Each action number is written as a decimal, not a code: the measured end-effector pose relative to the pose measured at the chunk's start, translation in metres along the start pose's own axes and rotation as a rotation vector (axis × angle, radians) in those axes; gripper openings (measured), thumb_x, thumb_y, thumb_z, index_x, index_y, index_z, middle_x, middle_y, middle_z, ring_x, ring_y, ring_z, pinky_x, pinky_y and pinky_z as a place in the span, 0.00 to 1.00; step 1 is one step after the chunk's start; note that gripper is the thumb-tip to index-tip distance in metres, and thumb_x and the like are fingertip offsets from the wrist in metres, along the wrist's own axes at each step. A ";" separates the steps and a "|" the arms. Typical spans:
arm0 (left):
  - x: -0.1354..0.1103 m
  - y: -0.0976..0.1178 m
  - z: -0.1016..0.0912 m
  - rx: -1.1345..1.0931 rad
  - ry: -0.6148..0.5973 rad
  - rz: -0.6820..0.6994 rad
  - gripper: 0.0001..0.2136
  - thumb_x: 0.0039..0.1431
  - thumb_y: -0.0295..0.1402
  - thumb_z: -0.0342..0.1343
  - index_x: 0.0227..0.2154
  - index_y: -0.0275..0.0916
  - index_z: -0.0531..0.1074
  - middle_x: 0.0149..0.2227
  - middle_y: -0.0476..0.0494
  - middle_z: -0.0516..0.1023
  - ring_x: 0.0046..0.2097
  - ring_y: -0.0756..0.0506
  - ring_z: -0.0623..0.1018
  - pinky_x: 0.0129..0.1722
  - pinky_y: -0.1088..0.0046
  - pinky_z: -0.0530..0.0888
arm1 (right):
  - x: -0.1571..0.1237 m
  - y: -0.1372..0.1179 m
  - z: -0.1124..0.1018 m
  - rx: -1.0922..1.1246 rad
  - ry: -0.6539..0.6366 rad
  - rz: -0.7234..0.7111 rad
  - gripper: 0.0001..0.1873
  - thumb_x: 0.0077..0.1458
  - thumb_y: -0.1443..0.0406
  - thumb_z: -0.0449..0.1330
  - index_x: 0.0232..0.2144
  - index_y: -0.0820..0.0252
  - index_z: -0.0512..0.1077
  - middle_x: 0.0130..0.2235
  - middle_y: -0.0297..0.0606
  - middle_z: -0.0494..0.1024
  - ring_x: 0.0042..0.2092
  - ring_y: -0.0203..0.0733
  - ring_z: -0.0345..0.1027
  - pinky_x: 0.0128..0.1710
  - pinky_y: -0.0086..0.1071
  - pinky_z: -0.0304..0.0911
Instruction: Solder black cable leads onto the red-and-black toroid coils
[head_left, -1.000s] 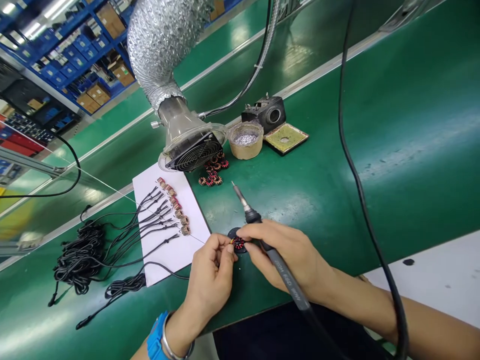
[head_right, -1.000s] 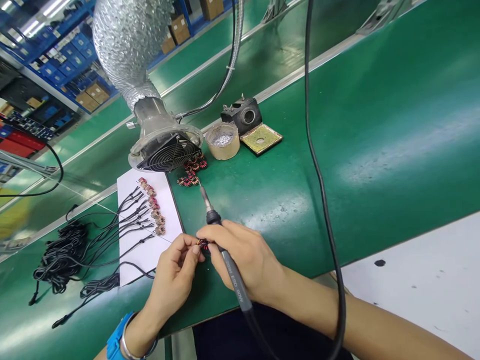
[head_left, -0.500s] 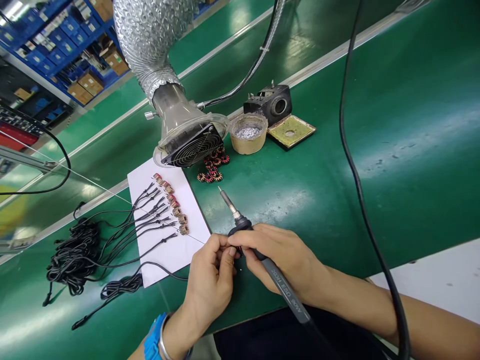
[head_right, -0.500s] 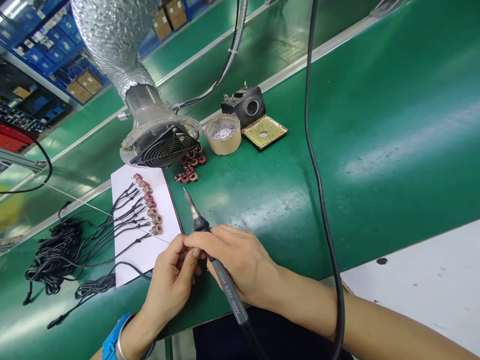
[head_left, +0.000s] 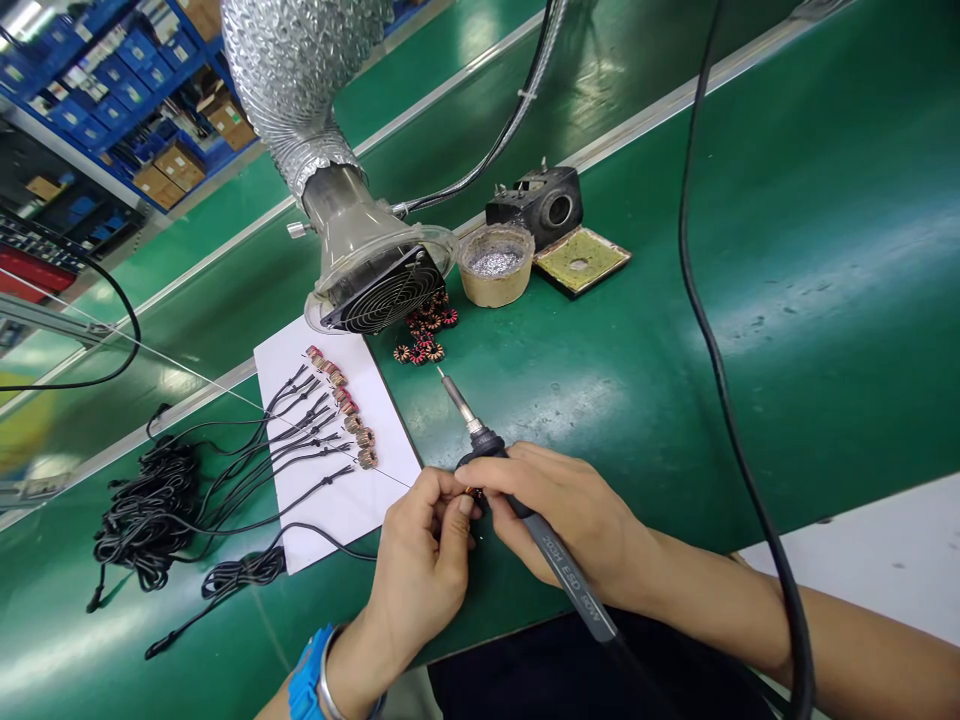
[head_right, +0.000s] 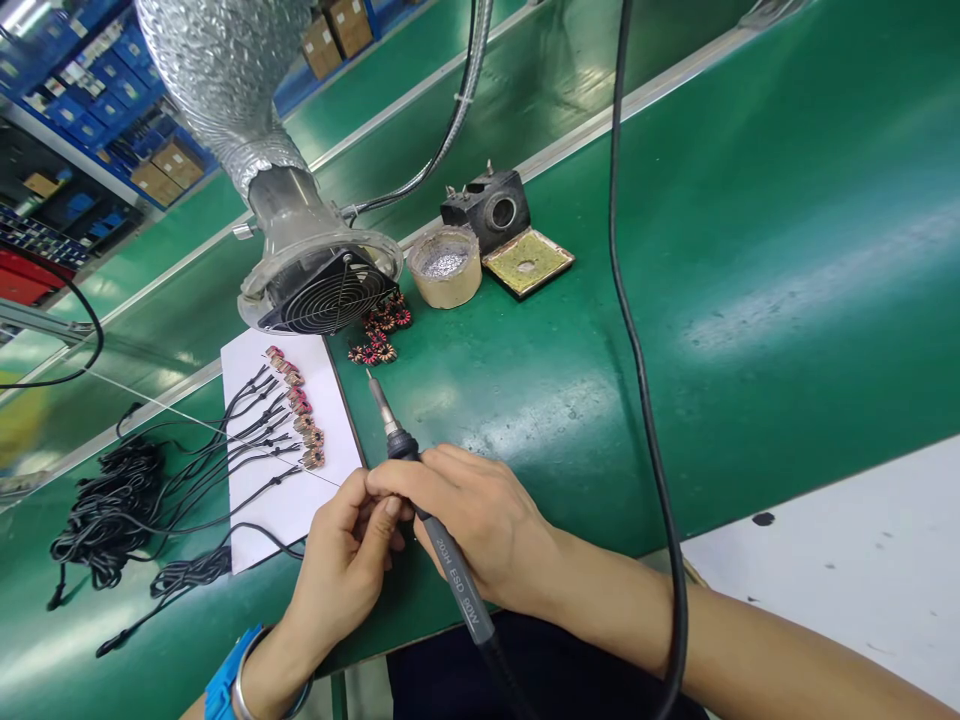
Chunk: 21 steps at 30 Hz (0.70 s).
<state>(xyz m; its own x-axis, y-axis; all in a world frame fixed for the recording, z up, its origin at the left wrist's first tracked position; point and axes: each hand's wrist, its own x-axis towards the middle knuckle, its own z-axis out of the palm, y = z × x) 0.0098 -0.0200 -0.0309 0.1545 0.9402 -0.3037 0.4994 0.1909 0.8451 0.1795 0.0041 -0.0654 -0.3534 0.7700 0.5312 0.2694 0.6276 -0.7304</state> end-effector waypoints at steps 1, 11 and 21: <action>-0.001 0.001 -0.001 -0.015 -0.016 -0.010 0.08 0.67 0.37 0.48 0.35 0.40 0.67 0.29 0.50 0.71 0.26 0.52 0.68 0.24 0.78 0.65 | 0.001 0.000 -0.001 -0.009 0.014 0.005 0.13 0.61 0.70 0.52 0.48 0.57 0.66 0.35 0.37 0.75 0.33 0.40 0.65 0.34 0.33 0.63; -0.002 0.012 -0.007 -0.071 -0.073 -0.030 0.15 0.69 0.41 0.44 0.31 0.38 0.67 0.21 0.54 0.64 0.23 0.53 0.63 0.24 0.77 0.61 | 0.003 -0.007 -0.002 -0.053 0.039 -0.051 0.17 0.57 0.75 0.53 0.48 0.58 0.66 0.31 0.35 0.73 0.31 0.39 0.62 0.32 0.31 0.61; -0.005 0.016 -0.011 0.109 -0.115 0.030 0.10 0.68 0.36 0.43 0.33 0.40 0.64 0.25 0.52 0.69 0.27 0.50 0.68 0.29 0.75 0.64 | 0.007 -0.012 -0.005 -0.251 -0.009 -0.191 0.12 0.67 0.69 0.45 0.48 0.58 0.65 0.28 0.34 0.66 0.30 0.39 0.58 0.27 0.31 0.55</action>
<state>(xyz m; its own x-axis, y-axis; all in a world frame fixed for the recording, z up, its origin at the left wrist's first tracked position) 0.0074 -0.0184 -0.0113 0.2639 0.9055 -0.3323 0.5813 0.1256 0.8039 0.1780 0.0024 -0.0510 -0.4262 0.6354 0.6439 0.4098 0.7702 -0.4887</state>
